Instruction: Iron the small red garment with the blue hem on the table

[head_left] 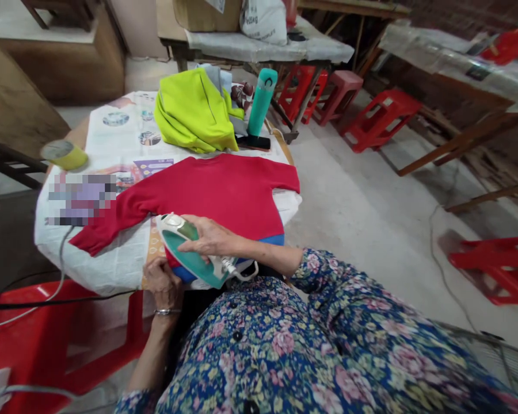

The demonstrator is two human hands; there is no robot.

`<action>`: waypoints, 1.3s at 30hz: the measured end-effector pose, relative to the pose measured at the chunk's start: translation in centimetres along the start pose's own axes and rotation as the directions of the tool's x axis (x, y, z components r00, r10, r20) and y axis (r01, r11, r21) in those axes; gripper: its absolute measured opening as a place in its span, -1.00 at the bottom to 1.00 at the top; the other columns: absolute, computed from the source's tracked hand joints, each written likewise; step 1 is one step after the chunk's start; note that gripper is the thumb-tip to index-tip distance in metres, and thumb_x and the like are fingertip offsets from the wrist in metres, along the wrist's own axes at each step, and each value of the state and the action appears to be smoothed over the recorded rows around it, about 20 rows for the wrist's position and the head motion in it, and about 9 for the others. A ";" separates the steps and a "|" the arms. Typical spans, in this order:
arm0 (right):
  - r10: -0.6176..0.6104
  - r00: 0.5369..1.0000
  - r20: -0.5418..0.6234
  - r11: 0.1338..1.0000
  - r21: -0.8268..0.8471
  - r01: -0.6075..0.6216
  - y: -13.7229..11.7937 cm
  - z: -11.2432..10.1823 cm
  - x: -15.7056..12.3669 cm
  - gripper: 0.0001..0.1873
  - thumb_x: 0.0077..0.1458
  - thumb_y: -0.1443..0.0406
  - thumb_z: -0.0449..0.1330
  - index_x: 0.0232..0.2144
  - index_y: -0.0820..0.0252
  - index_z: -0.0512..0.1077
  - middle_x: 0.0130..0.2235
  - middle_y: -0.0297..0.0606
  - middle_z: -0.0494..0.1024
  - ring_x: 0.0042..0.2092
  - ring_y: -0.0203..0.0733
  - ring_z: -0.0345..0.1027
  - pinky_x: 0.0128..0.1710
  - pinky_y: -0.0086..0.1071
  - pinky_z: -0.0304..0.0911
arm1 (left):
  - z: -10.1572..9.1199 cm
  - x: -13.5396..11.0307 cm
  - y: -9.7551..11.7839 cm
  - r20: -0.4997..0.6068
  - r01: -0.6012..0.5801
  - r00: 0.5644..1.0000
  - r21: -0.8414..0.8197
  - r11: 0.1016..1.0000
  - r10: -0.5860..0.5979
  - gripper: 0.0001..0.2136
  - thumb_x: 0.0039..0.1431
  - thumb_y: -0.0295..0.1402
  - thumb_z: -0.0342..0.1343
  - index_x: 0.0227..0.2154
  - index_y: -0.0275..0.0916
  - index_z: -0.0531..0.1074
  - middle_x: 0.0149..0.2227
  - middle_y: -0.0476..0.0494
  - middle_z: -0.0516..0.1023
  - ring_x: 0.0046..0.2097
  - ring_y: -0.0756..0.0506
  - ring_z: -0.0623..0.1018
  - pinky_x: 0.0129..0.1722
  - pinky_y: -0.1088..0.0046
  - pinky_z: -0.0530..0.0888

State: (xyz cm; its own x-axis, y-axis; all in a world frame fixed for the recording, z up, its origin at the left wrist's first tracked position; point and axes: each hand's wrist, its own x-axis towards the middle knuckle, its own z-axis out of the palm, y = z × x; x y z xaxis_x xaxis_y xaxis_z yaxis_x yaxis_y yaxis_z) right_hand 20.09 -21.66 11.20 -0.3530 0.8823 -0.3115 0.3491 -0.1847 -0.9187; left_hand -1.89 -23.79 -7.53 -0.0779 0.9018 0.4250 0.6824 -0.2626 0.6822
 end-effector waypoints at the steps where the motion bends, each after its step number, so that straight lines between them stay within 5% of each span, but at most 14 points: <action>1: -0.012 1.000 0.009 1.000 -0.012 0.013 -0.1 0.7 0.0 -0.43 0.32 0.24 0.42 0.29 0.12 0.37 -0.22 -0.36 0.58 -0.47 -0.32 0.42 -0.51 -0.48 0.35 | 0.0 -0.1 -0.1 -0.016 0.022 1.000 -0.004 1.000 -0.022 -0.91 0.44 -0.32 -0.01 -0.16 -0.09 0.40 -0.12 -0.35 0.49 0.12 -0.40 0.50 0.24 -0.20 0.46; 5: -0.062 0.997 0.037 0.995 -0.071 0.064 -0.5 2.2 -0.2 -0.32 0.32 0.24 0.42 0.39 0.00 0.31 -0.02 -0.30 0.64 -0.30 -0.24 0.53 -0.38 -0.44 0.42 | 0.2 -0.4 -0.5 -0.053 0.069 0.996 -0.018 0.997 -0.070 -0.85 0.36 -0.36 0.06 -0.05 -0.08 0.36 0.04 -0.41 0.42 0.27 -0.43 0.43 0.25 -0.22 0.49; 11: -0.043 0.998 0.036 0.996 -0.083 0.046 0.2 1.3 -1.4 -0.46 0.43 0.14 0.31 0.35 0.05 0.36 -0.12 -0.31 0.65 -0.40 -0.29 0.48 -0.39 -0.44 0.41 | 0.4 -0.2 0.0 -0.036 0.053 0.998 0.003 0.999 -0.053 -0.86 0.34 -0.39 0.04 -0.09 -0.10 0.36 0.00 -0.40 0.44 0.25 -0.45 0.45 0.29 -0.28 0.46; 19: 0.081 0.987 -0.137 0.997 0.021 -0.079 3.0 -3.1 -5.2 -0.24 0.41 0.23 0.33 0.54 0.10 0.23 -0.36 -0.46 0.50 -0.57 -0.38 0.31 -0.60 -0.52 0.28 | 0.8 0.2 1.3 -0.111 -0.055 0.992 0.059 0.997 0.062 -0.90 0.40 -0.39 -0.05 -0.12 -0.17 0.34 -0.06 -0.35 0.44 0.11 -0.36 0.49 0.28 -0.29 0.47; 24: 0.194 0.932 -0.307 0.981 0.075 -0.180 5.6 -6.4 -9.5 -0.14 0.38 0.25 0.30 0.60 0.22 0.13 -0.52 -0.55 0.39 -0.60 -0.32 0.29 -0.61 -0.50 0.29 | 0.2 0.2 1.3 -0.087 -0.058 0.994 0.072 0.996 0.065 -0.84 0.35 -0.40 -0.05 -0.10 -0.20 0.39 -0.02 -0.36 0.44 0.14 -0.37 0.50 0.28 -0.24 0.49; 30: 0.226 0.848 -0.480 0.972 0.172 -0.161 7.8 -9.2 -13.3 -0.20 0.35 0.25 0.28 0.54 0.27 0.20 -0.49 -0.53 0.39 -0.61 -0.33 0.27 -0.61 -0.46 0.34 | 0.1 2.4 2.6 0.030 -0.182 0.983 0.259 0.949 0.181 -0.67 0.20 -0.46 0.07 -0.01 -0.19 0.56 0.21 -0.48 0.52 0.24 -0.51 0.52 0.25 -0.40 0.47; 33: 0.214 0.824 -0.525 0.976 0.155 -0.155 8.2 -10.5 -13.3 -0.26 0.36 0.24 0.28 0.50 0.27 0.26 -0.48 -0.50 0.41 -0.59 -0.33 0.30 -0.60 -0.47 0.34 | 3.4 4.1 6.4 0.254 -0.347 0.923 0.217 0.912 0.291 -0.61 0.26 -0.46 0.04 0.08 -0.23 0.60 0.35 -0.51 0.51 0.34 -0.50 0.51 0.35 -0.38 0.42; 37: 0.166 0.831 -0.531 0.985 0.124 -0.118 8.5 -11.9 -11.9 -0.28 0.37 0.25 0.30 0.48 0.22 0.26 -0.48 -0.54 0.37 -0.62 -0.34 0.29 -0.64 -0.48 0.31 | 10.1 4.3 13.0 0.586 -0.511 0.721 0.089 0.855 0.370 -0.51 0.43 -0.26 0.02 0.33 -0.21 0.52 0.50 -0.43 0.42 0.52 -0.41 0.37 0.50 -0.31 0.28; 39: 0.148 0.833 -0.533 0.989 0.092 -0.117 8.5 -12.5 -11.3 -0.29 0.37 0.28 0.28 0.48 0.21 0.25 -0.47 -0.54 0.39 -0.63 -0.35 0.27 -0.64 -0.47 0.33 | 12.6 3.5 15.1 0.666 -0.549 0.643 0.056 0.834 0.378 -0.42 0.47 -0.16 -0.01 0.44 -0.27 0.43 0.53 -0.47 0.35 0.57 -0.42 0.30 0.54 -0.35 0.18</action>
State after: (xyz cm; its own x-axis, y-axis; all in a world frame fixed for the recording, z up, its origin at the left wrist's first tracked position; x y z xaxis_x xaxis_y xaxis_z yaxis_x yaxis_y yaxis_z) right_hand 37.88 -27.77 9.97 0.2204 0.9384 -0.2661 0.3065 -0.3256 -0.8945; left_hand 17.27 -20.32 -3.23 0.6921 0.7090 0.1351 0.6526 -0.6947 0.3025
